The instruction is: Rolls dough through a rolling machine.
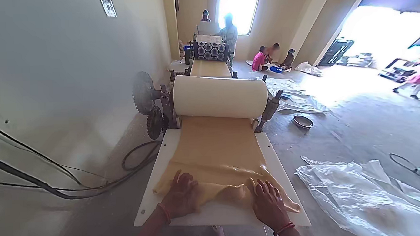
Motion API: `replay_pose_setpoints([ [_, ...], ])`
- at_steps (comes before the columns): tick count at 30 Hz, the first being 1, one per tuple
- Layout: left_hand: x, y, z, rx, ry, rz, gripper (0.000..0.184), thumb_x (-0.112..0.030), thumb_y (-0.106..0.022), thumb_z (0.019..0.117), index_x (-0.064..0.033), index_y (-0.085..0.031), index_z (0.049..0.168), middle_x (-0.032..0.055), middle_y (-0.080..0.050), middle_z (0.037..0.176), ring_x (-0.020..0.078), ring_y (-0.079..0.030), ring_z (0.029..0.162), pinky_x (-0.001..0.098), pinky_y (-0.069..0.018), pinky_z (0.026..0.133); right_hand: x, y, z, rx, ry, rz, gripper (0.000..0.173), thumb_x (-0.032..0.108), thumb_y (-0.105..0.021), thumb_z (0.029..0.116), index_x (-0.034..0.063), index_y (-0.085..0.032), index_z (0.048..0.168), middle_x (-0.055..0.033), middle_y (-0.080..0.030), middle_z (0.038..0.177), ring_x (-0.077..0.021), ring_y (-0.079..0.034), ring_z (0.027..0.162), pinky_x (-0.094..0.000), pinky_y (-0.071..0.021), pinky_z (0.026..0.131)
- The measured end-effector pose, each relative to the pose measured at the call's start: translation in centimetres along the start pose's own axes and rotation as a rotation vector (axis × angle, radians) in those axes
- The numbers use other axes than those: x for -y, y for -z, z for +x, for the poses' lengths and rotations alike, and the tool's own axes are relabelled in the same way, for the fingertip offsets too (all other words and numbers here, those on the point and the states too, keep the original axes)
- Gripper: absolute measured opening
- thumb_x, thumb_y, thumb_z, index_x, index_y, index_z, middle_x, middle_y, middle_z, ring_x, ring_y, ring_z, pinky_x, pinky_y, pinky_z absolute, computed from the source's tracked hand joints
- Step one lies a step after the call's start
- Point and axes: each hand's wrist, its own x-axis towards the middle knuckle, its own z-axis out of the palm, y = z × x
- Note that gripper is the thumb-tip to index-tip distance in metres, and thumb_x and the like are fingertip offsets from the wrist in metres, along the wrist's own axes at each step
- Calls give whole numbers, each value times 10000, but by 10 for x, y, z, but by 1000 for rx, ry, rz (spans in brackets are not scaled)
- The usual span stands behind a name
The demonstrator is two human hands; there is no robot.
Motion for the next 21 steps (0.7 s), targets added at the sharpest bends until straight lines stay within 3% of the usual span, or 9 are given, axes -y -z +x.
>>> replay_pose_setpoints([
  [2,19,-13,15,-87,-5,-6,1128,-642,-867,514,-49,-554,1421,308,-532,1427,536,-435,1383,708,-245,1166,0,12,10,199,-9,61,804,361,-743,803,-11,-476,1464,-191,-353,1629,-409,-305,1512,-617,-279,1181],
  [4,23,-11,28,209,136,-39,1307,-707,-822,568,-56,-337,1592,279,-263,1641,519,-174,1525,646,-89,1237,-12,16,21,350,26,175,1145,535,-824,752,63,-241,1617,-200,-257,1667,-411,-264,1528,-623,-254,1201],
  [5,24,-9,36,359,185,-26,1330,-740,-789,609,-56,-259,1620,251,-162,1680,489,-87,1552,624,-44,1247,-15,16,27,400,34,178,1303,657,-837,692,135,-130,1654,-185,-189,1693,-407,-211,1548,-634,-230,1210],
  [6,25,-9,41,428,207,-7,1315,-752,-768,631,-56,-252,1621,235,-132,1691,468,-68,1560,613,-53,1249,-13,14,32,425,43,146,1381,729,-830,646,191,-67,1664,-182,-116,1710,-419,-141,1563,-662,-202,1206],
  [8,27,-14,42,443,227,8,1266,-732,-772,646,-64,-295,1610,218,-144,1694,449,-85,1564,613,-110,1242,-7,0,40,382,60,50,1349,779,-818,599,315,-122,1657,-219,-73,1704,-474,-74,1556,-724,-197,1172],
  [11,27,-15,45,449,262,23,1270,-742,-768,641,-97,-281,1621,200,-148,1698,447,-100,1562,623,-145,1232,-1,-11,51,326,50,-3,1204,802,-797,598,420,-265,1608,-243,-118,1689,-509,-84,1542,-761,-209,1140],
  [21,31,-10,63,529,323,16,1262,-765,-712,695,-93,-212,1637,201,-91,1707,444,-41,1568,641,-76,1232,7,0,77,370,23,-3,1219,772,-821,602,466,-206,1609,-284,-133,1667,-561,-122,1510,-797,-274,1072],
])
